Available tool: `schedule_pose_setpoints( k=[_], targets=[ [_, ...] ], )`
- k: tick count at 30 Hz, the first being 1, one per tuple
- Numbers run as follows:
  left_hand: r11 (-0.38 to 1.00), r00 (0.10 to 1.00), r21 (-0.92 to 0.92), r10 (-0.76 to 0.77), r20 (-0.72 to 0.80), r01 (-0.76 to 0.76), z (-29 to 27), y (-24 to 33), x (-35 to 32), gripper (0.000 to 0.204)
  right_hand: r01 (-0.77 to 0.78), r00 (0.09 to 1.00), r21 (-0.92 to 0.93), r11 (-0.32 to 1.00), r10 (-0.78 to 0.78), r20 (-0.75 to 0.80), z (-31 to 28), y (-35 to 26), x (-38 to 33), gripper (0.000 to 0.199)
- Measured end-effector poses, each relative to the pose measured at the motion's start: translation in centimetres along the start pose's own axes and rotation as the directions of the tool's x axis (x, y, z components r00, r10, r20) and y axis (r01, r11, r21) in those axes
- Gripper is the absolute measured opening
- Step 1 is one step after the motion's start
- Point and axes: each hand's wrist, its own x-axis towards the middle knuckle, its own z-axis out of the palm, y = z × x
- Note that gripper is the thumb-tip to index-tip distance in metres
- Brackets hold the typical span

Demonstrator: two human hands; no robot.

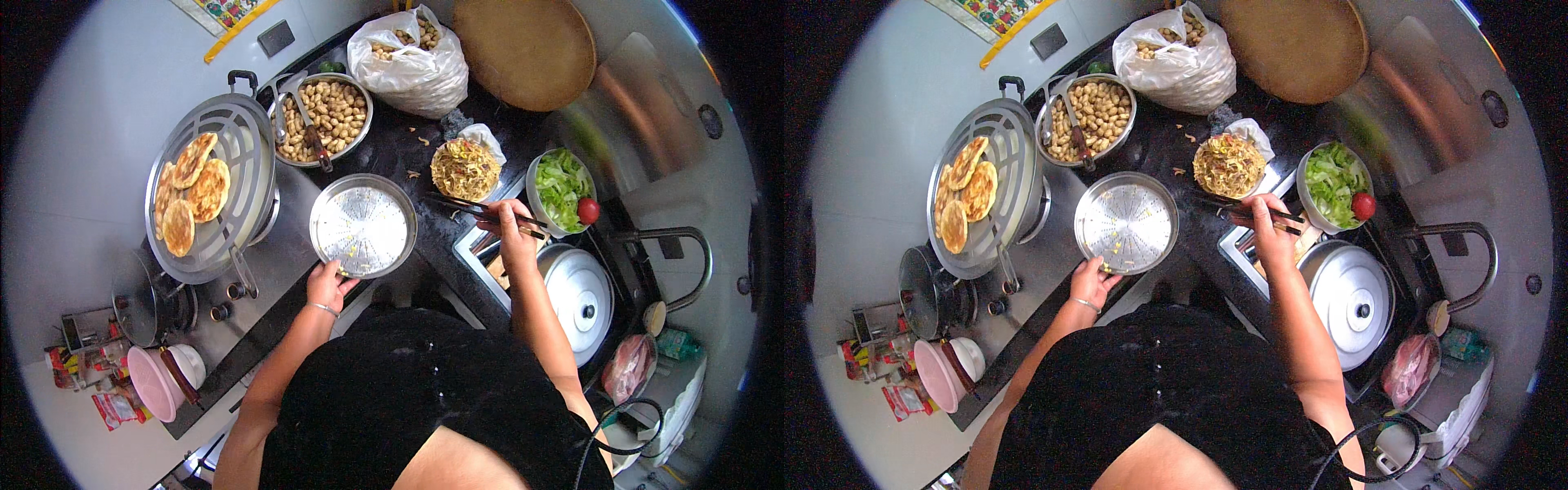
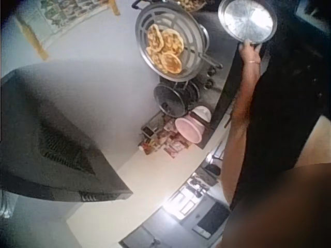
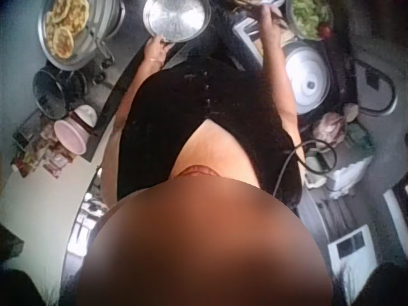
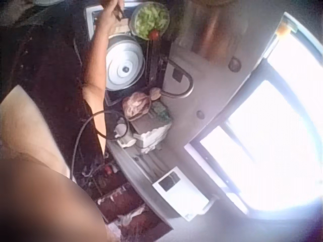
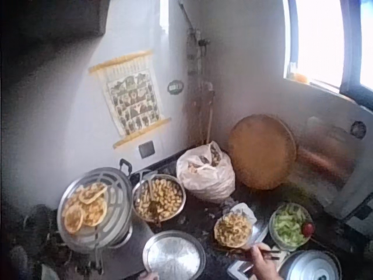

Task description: The person uses chopsticks to transfer noodles from a bowl into a small bowl, then places the noodles onto flatbreads in a steamer. They handle the flatbreads and cover the steamer, then retrieve plates from a drawer.

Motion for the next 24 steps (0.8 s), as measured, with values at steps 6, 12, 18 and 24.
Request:
schedule_pose_setpoints(
  k=[6,12,18,24],
  targets=[
    [0.987,0.976,0.006,0.161,-0.147,-0.162,0.9,1.5,0.8,0.031,0.025,0.998,-0.036,0.999,-0.027,-0.049,-1.3,-0.6,-0.8,0.027],
    [0.293,0.691,0.708,0.621,0.37,-0.643,3.9,1.7,-1.1,0.019,-0.001,0.984,0.01,1.0,0.002,-0.18,-4.0,-0.8,-3.2,0.028],
    [-0.357,0.364,0.592,0.532,0.765,-0.723,16.6,5.0,7.5,0.017,0.007,0.978,0.067,0.998,0.007,-0.209,-4.0,-2.3,-4.3,0.027],
    [-0.714,0.688,0.584,0.199,0.698,-0.386,21.7,3.8,15.3,0.016,0.001,0.972,0.064,0.998,0.014,-0.235,-5.3,-3.3,-5.9,0.026]
  ],
)
